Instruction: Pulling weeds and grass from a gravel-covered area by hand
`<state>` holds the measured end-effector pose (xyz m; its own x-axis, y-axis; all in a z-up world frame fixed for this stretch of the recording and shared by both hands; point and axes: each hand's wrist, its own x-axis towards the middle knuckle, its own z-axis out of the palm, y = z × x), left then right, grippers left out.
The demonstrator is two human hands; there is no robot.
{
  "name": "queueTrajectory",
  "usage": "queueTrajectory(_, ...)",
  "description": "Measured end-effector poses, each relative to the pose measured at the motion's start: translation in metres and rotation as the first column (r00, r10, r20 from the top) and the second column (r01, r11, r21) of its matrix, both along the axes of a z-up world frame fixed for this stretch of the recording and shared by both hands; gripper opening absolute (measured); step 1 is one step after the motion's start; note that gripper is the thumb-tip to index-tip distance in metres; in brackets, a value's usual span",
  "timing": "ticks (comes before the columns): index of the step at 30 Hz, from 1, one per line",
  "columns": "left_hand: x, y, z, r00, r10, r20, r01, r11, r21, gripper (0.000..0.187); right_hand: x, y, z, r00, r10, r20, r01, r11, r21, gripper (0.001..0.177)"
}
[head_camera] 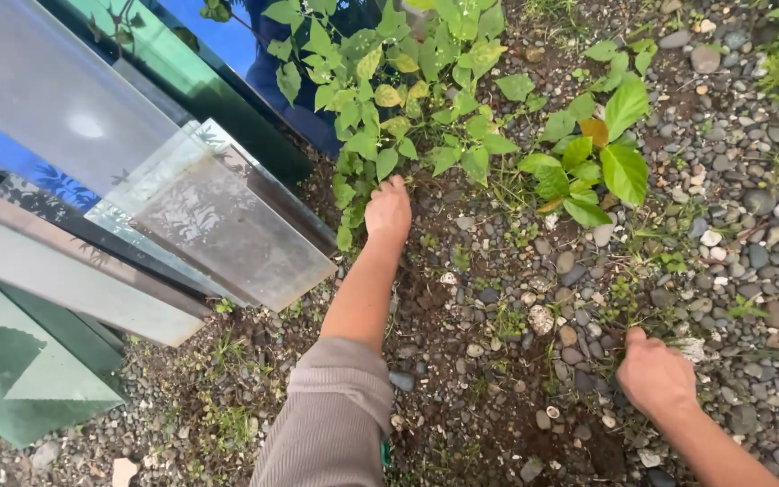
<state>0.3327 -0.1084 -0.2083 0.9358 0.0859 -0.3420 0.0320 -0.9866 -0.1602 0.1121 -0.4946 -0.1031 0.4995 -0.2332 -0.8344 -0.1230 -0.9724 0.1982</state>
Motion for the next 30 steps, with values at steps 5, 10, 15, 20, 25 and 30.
queueTrajectory(5, -0.002, -0.010, -0.004, 0.986, 0.167, -0.012, -0.167, 0.983, -0.077, 0.038, 0.000, -0.002, -0.005, 1.000, 0.005, 0.019, -0.005, 1.000, 0.011, 0.031)
queueTrajectory(10, -0.007, -0.012, 0.061, 0.946, 0.184, -0.266, -0.211, 0.974, -0.077, 0.062, -0.001, 0.001, 0.001, 1.000, -0.007, 0.028, 0.007, 1.000, 0.017, 0.034)
queueTrajectory(15, -0.104, -0.009, 0.040, 0.993, 0.043, -0.107, -0.093, 0.849, -0.521, 0.058, -0.001, -0.003, -0.004, 0.999, -0.002, 0.034, 0.001, 0.999, 0.034, 0.033)
queueTrajectory(20, -0.119, 0.010, 0.047, 0.975, -0.029, 0.219, 0.116, 0.910, -0.397, 0.038, -0.002, -0.010, -0.021, 0.998, 0.025, 0.049, -0.026, 1.000, 0.017, 0.032)
queueTrajectory(25, -0.058, 0.016, 0.056, 0.704, 0.281, 0.652, -0.027, 0.928, -0.371, 0.014, -0.005, -0.013, -0.034, 0.999, 0.031, 0.043, -0.032, 0.999, 0.010, 0.034)
queueTrajectory(30, -0.044, -0.008, 0.048, 0.673, 0.734, -0.095, -0.547, 0.407, -0.732, 0.022, -0.008, -0.011, -0.028, 0.995, 0.088, 0.038, -0.087, 0.996, -0.028, 0.029)
